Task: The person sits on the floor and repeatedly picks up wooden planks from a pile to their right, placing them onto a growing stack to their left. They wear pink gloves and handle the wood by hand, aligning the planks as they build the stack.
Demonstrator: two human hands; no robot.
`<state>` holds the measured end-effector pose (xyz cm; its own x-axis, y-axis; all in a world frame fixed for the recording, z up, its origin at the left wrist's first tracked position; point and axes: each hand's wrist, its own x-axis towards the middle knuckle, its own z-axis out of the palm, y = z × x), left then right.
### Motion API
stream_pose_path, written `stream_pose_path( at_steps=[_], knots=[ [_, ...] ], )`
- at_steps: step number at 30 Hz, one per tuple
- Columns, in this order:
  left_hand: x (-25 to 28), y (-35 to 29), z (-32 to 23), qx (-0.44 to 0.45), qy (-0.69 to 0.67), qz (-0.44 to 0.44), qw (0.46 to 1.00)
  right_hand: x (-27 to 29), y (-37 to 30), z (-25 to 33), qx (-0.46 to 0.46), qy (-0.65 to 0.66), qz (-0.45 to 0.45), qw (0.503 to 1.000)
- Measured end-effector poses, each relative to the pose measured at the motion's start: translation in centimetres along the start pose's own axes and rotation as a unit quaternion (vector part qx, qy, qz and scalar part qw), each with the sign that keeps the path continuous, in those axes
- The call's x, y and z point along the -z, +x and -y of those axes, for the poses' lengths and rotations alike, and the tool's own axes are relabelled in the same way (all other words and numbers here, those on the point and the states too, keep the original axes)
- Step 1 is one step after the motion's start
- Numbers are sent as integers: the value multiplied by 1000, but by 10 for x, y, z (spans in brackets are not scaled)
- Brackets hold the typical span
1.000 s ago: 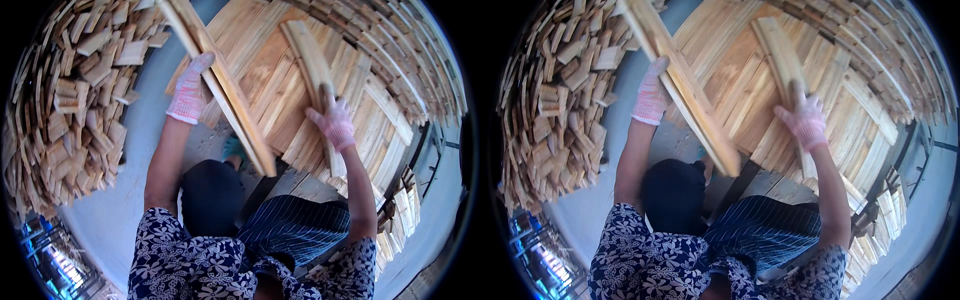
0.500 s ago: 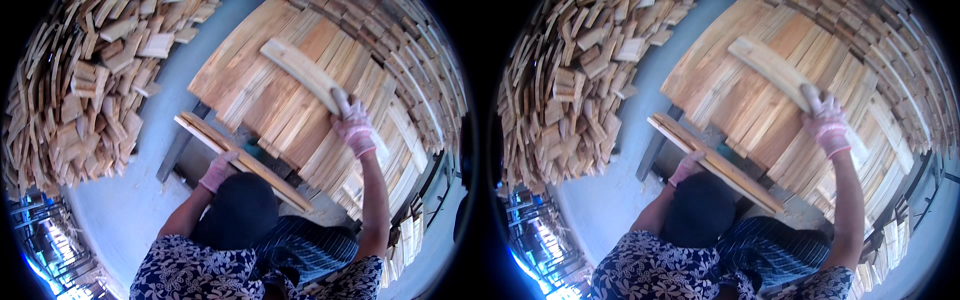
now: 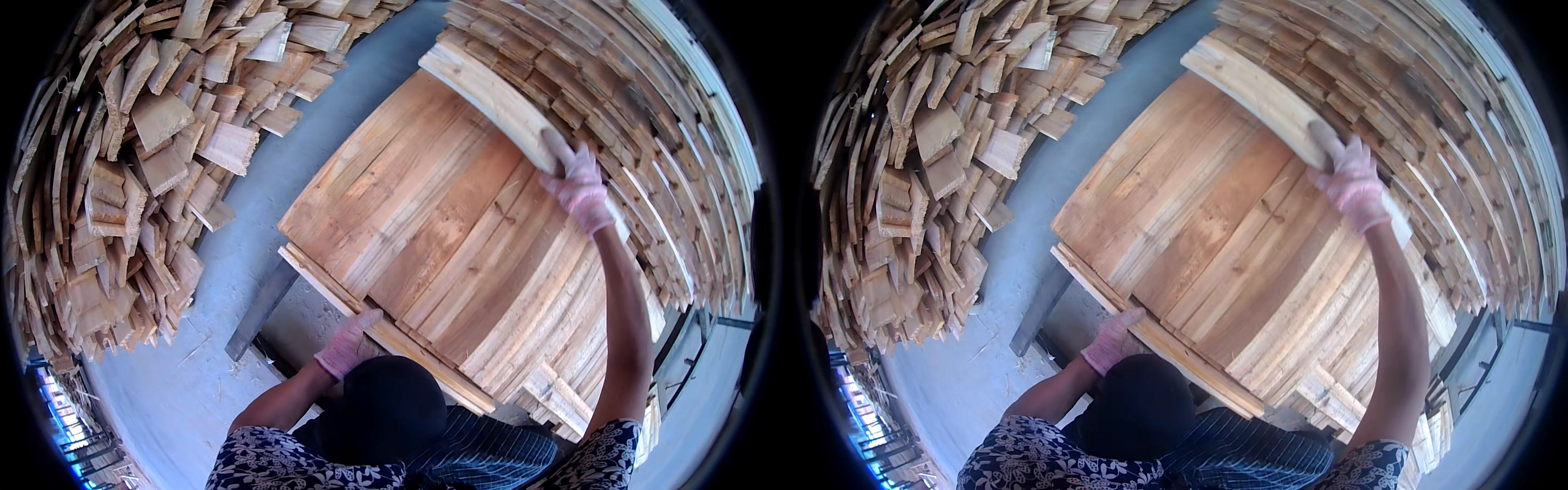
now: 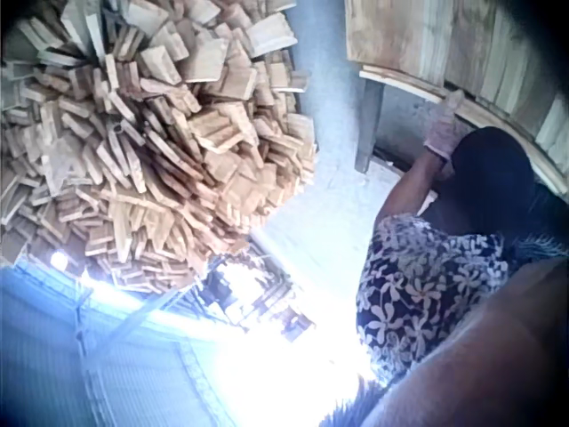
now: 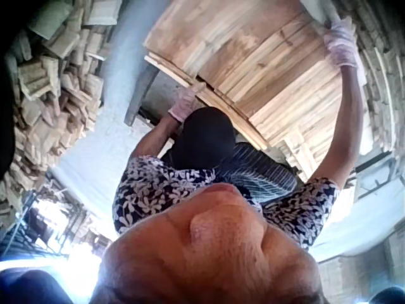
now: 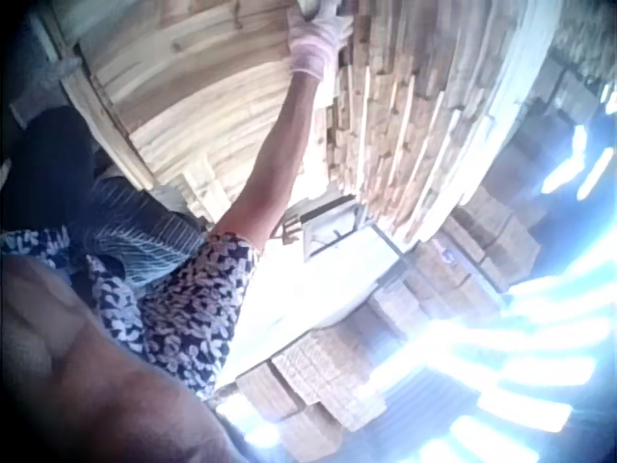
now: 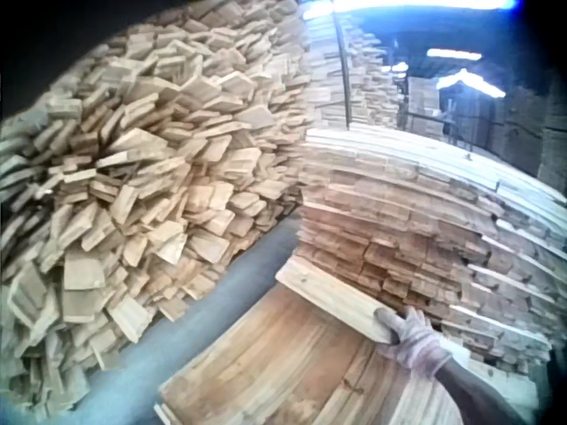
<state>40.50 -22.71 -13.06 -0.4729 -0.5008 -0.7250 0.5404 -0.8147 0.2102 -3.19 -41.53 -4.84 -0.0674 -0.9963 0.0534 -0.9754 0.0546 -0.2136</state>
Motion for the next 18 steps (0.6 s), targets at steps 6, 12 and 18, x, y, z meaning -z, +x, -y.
stream_pose_path(
  at_steps=[6,12,18],
  knots=[
    [-2,-2,-8,32,45,-35,998,-44,77,8,-38,-55,121,990],
    [30,-10,-4,-51,188,-25,980,-47,84,12,-19,-25,133,991],
    [-1,-15,-22,-62,43,-36,996,-31,74,14,-15,-33,151,988]
  ],
)
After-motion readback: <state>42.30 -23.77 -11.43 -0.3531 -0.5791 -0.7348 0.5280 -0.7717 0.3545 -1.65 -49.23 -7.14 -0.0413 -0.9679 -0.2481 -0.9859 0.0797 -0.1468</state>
